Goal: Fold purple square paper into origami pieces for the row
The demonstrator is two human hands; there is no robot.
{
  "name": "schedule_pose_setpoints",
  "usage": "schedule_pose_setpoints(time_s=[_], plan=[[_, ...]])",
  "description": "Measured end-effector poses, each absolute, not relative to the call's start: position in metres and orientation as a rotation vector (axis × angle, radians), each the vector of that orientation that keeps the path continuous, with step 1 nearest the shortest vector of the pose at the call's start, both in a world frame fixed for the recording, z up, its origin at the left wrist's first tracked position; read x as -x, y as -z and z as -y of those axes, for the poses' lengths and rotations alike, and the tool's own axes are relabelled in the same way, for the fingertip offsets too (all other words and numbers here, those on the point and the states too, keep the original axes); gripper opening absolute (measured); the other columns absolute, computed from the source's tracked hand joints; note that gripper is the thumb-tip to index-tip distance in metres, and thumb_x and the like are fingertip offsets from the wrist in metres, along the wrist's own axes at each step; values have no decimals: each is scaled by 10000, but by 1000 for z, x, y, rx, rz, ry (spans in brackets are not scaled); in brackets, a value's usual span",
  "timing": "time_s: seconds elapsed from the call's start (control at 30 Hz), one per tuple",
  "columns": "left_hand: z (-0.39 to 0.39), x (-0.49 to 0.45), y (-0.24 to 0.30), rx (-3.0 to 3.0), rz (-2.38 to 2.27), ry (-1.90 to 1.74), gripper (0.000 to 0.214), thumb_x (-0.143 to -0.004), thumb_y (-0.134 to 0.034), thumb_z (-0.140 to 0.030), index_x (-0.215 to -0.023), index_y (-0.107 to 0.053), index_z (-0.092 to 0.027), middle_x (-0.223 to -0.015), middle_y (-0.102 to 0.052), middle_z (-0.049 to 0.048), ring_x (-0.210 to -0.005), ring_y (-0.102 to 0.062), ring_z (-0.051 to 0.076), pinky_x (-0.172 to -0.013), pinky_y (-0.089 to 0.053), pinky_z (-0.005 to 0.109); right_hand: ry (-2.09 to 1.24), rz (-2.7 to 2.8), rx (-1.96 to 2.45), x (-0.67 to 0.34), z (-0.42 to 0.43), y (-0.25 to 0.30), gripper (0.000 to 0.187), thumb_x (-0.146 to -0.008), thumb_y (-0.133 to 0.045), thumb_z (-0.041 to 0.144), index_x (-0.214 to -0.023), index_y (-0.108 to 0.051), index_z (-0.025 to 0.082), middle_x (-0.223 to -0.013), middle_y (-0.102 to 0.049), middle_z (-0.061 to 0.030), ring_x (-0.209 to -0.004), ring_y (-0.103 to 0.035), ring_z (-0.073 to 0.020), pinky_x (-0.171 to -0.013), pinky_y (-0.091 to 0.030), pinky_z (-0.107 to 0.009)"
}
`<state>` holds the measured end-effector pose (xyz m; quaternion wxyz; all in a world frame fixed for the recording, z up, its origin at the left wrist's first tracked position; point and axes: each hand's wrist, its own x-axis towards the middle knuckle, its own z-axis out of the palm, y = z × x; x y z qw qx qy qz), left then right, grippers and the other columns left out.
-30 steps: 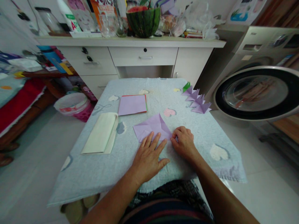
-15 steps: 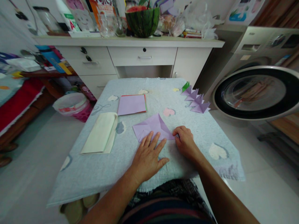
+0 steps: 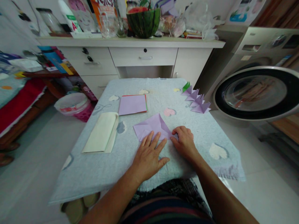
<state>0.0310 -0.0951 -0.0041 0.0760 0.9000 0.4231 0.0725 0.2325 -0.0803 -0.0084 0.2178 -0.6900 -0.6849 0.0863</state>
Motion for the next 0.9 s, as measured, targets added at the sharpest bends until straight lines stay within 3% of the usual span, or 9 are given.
schedule_pose_setpoints(time_s=[0.23,0.4,0.6,0.9], plan=[[95,-32,1,-2689,-1263,-212,658,-892,-495,-583,-1466,-348,-297,-1589,-251,72,-1475,-125,335,-1166,-184,538,-241,1897,1590,-227,90,-7,254,-785,-445,63,-957,-574,198,-1078,-612,-94,-1040,-498,-259,-915,-382,-447],[95,-32,4,-2693,-1268,-213,715,-868,-529,-586,-1480,-313,-287,-1590,-245,83,-1471,-143,345,-1160,-193,543,-458,1995,1335,-220,95,-5,386,-779,-367,34,-1069,-561,198,-1040,-645,-84,-993,-586,-207,-904,-464,-388],[95,-31,7,-2688,-1275,-237,779,-885,-427,-649,-1481,-311,-160,-1593,-240,95,-1480,-114,309,-1188,-172,474,-395,2026,1453,-218,94,6,370,-800,-370,41,-1079,-573,175,-1028,-674,-94,-958,-610,-210,-897,-469,-387],[94,-30,6,-2690,-1261,-239,791,-887,-397,-674,-1458,-334,-131,-1591,-245,98,-1480,-121,298,-1191,-166,456,-282,2185,1459,-213,98,6,321,-799,-457,70,-1086,-569,161,-1054,-645,-103,-984,-555,-237,-897,-418,-395]])
